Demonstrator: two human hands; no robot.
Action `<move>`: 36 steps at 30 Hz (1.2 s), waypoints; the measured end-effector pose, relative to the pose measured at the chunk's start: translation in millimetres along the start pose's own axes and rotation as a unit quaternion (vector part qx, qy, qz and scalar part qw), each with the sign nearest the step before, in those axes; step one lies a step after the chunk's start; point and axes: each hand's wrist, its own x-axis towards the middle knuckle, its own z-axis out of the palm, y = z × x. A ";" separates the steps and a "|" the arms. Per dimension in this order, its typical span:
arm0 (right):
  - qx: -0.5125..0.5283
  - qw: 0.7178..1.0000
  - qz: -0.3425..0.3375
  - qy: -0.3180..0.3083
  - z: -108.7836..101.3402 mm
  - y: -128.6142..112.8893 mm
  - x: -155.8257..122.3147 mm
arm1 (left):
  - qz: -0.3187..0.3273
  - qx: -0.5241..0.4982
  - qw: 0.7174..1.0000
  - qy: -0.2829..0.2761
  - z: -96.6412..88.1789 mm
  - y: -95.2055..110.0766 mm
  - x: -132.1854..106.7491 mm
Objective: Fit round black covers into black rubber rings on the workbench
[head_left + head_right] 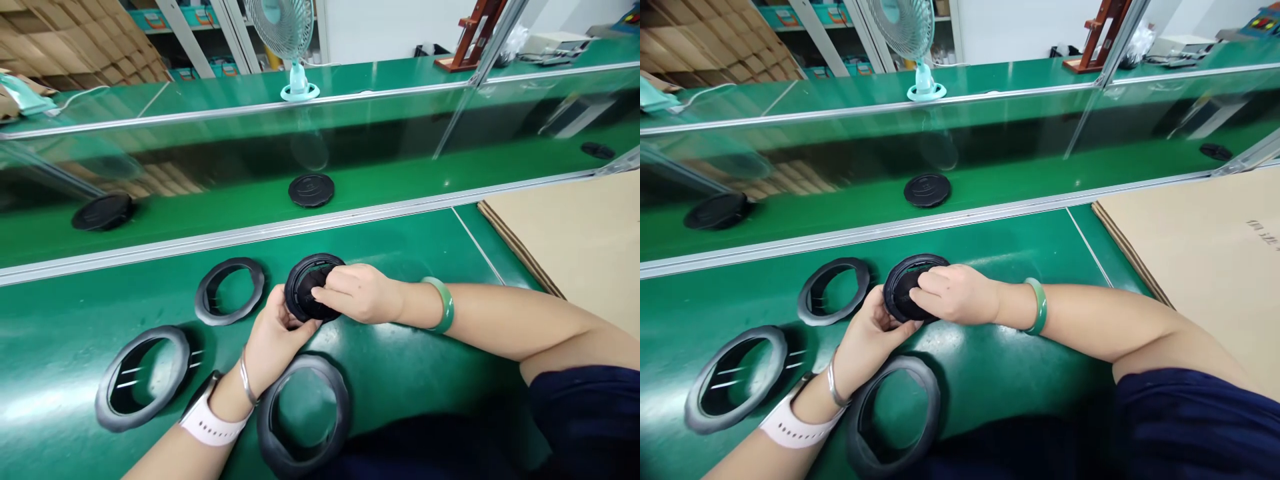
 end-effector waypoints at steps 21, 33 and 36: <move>0.029 0.973 0.152 -0.174 -1.7 -12.4 1.6 | 0.001 0.039 0.999 0.014 3.9 1.0 -0.4; -0.019 0.970 0.156 -0.186 1.5 -19.3 6.6 | 0.001 0.024 0.999 0.022 5.7 1.2 0.5; -0.030 0.961 0.155 -0.228 0.6 -17.4 8.9 | -0.007 0.009 1.000 0.017 6.1 2.5 0.1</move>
